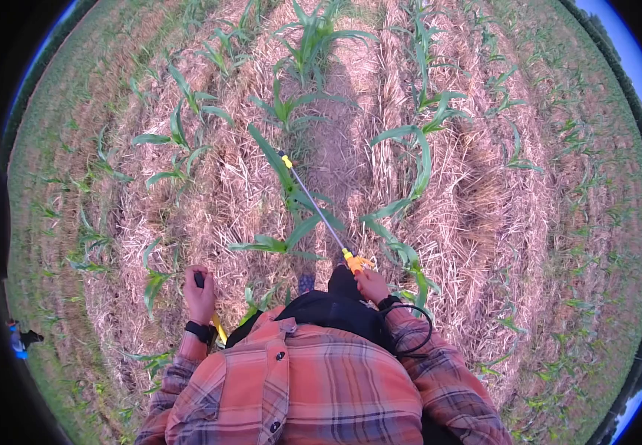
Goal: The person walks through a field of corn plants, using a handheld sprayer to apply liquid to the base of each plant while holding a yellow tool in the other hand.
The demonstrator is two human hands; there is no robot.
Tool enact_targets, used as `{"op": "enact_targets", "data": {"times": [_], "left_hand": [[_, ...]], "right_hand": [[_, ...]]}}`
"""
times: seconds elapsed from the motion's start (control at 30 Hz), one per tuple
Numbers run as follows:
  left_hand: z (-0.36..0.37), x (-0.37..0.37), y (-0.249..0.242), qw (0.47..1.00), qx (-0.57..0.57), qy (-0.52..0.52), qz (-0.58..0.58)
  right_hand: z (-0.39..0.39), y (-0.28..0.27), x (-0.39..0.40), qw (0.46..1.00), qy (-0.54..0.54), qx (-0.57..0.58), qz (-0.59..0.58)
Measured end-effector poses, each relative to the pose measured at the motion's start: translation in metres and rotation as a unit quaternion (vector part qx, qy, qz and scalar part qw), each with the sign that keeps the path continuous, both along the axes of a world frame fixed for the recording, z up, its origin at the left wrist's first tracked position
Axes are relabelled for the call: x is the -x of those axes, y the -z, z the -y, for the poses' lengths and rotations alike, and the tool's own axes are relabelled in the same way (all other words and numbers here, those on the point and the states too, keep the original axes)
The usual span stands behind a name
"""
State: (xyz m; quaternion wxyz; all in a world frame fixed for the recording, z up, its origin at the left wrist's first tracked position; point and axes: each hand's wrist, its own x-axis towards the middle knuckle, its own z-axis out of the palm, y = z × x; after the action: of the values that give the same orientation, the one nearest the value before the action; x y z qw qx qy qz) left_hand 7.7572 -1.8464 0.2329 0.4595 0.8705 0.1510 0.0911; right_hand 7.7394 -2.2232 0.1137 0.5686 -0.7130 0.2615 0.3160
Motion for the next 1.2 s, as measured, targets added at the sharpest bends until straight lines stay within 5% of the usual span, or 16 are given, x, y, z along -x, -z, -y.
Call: {"op": "enact_targets", "data": {"times": [0.17,0.23,0.37,0.8,1.2], "left_hand": [[0.034,-0.055,-0.026,0.999,0.009,-0.024,0.023],[0.056,-0.079,-0.046,0.993,-0.101,0.007,0.069],[0.09,-0.119,-0.045,0.998,-0.039,0.033,0.044],[0.122,-0.194,-0.031,0.997,-0.037,0.059,0.019],[0.109,-0.326,0.0,0.997,0.039,0.07,0.022]], "right_hand": [[0.044,0.044,-0.051,0.991,-0.054,0.037,0.117],[0.062,0.039,-0.063,0.997,0.038,0.016,0.061],[0.114,0.049,-0.088,0.985,0.157,-0.074,0.022],[0.199,0.051,-0.163,0.933,0.348,-0.039,0.081],[0.152,0.032,-0.254,0.966,0.258,0.03,-0.005]]}}
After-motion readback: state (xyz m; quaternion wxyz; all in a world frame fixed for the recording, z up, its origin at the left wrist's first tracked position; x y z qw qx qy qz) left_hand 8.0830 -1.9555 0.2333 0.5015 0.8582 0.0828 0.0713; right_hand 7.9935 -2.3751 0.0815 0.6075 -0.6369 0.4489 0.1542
